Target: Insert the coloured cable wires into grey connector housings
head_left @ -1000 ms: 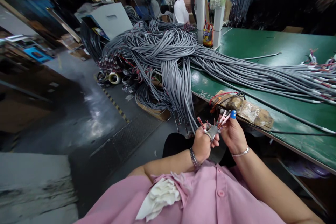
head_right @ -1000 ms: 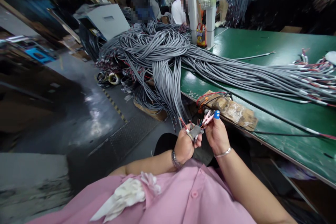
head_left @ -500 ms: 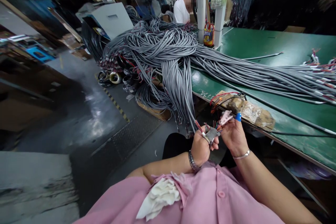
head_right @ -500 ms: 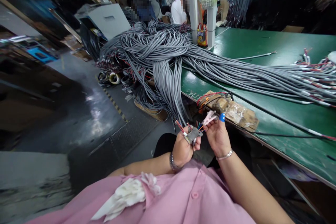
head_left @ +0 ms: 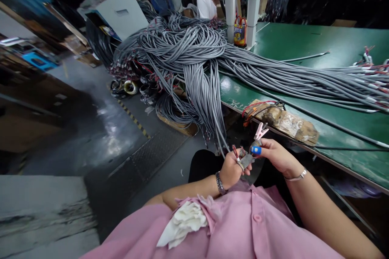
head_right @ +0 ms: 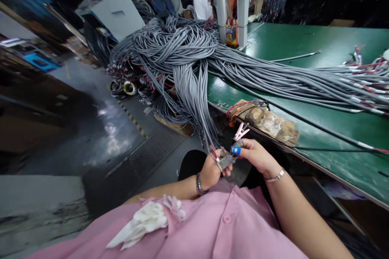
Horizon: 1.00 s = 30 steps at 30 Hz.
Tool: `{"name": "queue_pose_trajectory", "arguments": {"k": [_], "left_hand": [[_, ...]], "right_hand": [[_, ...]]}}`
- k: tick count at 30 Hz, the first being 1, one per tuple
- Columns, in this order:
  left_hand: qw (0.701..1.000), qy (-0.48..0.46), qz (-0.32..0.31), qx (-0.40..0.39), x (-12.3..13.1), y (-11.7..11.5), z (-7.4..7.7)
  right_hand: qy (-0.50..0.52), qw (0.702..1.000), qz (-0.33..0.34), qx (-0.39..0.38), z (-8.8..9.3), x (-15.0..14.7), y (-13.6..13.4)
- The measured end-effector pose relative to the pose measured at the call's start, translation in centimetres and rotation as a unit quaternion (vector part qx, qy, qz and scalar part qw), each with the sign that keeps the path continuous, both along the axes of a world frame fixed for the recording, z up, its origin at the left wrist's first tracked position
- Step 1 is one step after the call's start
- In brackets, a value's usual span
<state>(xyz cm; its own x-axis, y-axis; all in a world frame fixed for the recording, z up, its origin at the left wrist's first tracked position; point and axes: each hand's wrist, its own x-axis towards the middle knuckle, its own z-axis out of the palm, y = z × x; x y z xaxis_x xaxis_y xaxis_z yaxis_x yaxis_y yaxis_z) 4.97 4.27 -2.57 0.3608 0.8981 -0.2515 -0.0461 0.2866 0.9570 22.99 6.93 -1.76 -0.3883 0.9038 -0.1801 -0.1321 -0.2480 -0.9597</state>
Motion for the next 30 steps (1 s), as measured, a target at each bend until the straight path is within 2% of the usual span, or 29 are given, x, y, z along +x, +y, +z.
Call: {"name": "queue_pose_trajectory", "arguments": {"k": [3,5,7,10,13,16,19,23,25,30], "left_hand": [[0.994,0.027,-0.101,-0.010,0.0,0.3,0.1],[0.990,0.039,-0.136,-0.023,0.0,0.6,0.1],[0.991,0.032,-0.125,-0.034,-0.1,1.0,0.1],[0.997,-0.012,-0.062,-0.050,-0.2,1.4,-0.1],[0.996,-0.057,0.000,-0.067,0.0,1.6,-0.4],[0.995,-0.079,0.021,-0.065,0.3,1.5,-0.4],[0.995,-0.082,0.000,-0.064,0.5,1.2,-0.2],[0.989,-0.063,-0.107,-0.079,0.1,0.7,-0.2],[0.989,-0.050,-0.114,-0.084,-0.2,0.6,-0.4],[0.991,-0.091,-0.014,-0.093,-0.5,1.0,-0.7]], "right_hand": [[-0.051,0.997,0.042,0.043,0.7,-0.5,-0.3],[-0.070,0.994,0.041,0.076,0.8,-0.8,-0.5],[-0.082,0.991,-0.007,0.104,0.6,-0.8,-0.6],[-0.076,0.987,-0.101,0.100,-0.1,-0.4,-0.7],[-0.044,0.989,-0.131,0.060,-0.9,-0.3,-1.5],[-0.007,0.987,-0.155,0.049,-1.3,-1.3,-2.6],[0.014,0.980,-0.188,0.058,-1.3,-2.2,-3.1],[0.035,0.965,-0.256,0.042,-0.8,-1.4,-1.8],[0.059,0.964,-0.260,0.019,-0.6,-0.7,-1.1],[0.107,0.974,-0.196,-0.022,-1.1,-0.3,-1.4]]}}
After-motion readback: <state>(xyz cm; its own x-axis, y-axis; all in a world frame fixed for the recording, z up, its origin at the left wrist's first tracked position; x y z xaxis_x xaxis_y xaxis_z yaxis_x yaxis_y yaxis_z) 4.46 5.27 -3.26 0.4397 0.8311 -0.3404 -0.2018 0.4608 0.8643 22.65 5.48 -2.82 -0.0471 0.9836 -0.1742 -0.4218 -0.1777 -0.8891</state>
